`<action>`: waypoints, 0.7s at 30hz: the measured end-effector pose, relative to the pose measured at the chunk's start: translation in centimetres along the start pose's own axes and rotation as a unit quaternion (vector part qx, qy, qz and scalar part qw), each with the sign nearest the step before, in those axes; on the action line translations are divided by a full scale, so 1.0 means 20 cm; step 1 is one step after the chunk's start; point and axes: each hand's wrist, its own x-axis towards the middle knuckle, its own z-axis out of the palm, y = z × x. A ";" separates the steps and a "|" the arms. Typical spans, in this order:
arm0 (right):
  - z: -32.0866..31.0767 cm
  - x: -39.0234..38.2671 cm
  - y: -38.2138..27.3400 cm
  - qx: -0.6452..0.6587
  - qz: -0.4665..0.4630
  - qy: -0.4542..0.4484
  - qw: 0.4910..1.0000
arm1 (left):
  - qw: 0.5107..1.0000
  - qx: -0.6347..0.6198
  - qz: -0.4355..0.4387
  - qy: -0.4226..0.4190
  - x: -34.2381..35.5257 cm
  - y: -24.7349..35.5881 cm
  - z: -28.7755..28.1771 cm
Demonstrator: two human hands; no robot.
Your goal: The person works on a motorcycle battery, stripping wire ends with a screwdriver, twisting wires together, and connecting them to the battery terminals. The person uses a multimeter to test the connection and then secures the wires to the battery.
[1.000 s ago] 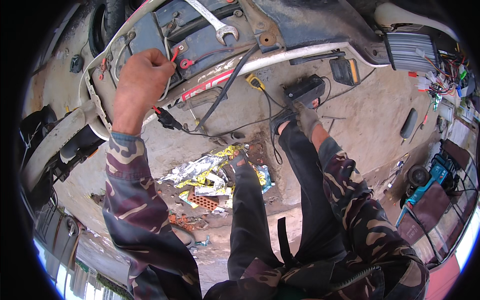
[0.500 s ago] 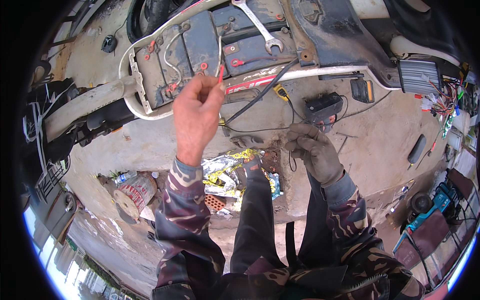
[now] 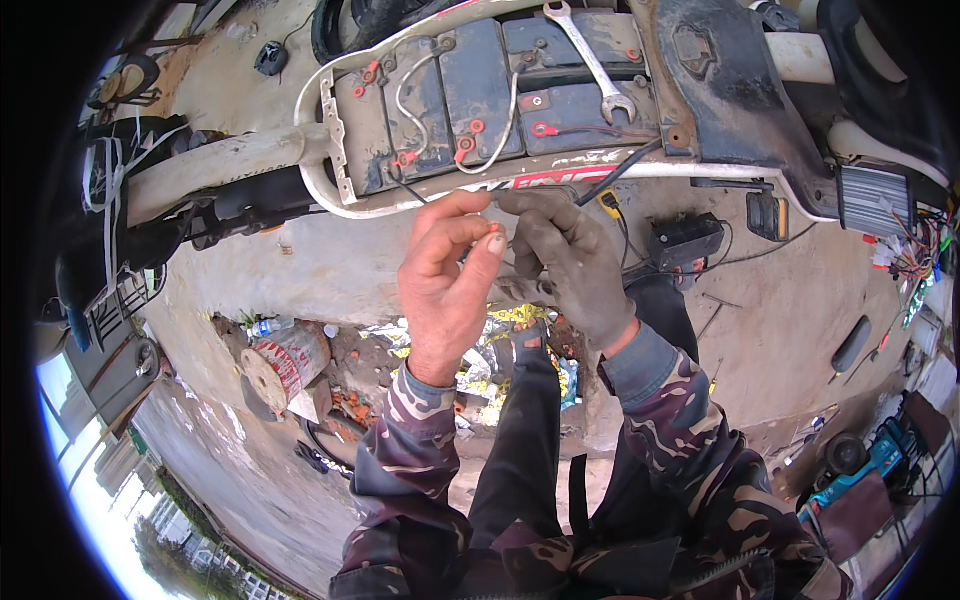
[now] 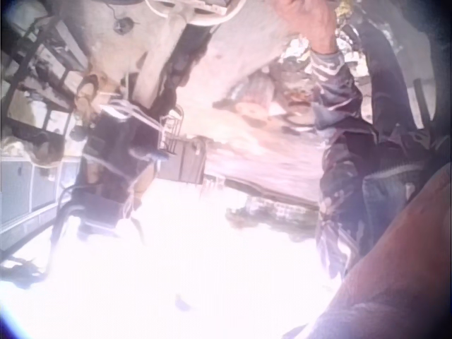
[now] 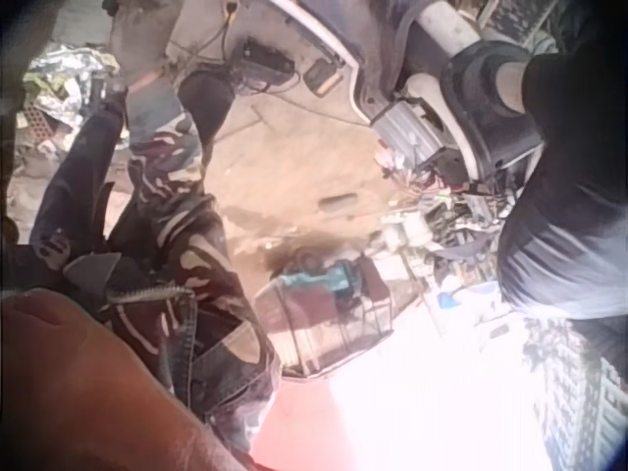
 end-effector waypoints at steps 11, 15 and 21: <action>0.09 0.08 0.04 -0.035 -0.066 -0.034 0.997 | 0.982 -0.172 -0.050 0.061 0.08 0.01 0.07; 0.09 0.10 0.02 -0.030 -0.063 -0.037 0.997 | 0.982 -0.165 -0.077 0.058 0.11 0.04 0.05; 0.10 0.08 0.02 -0.002 -0.042 -0.027 0.999 | 0.981 -0.163 -0.091 0.052 0.15 0.06 0.00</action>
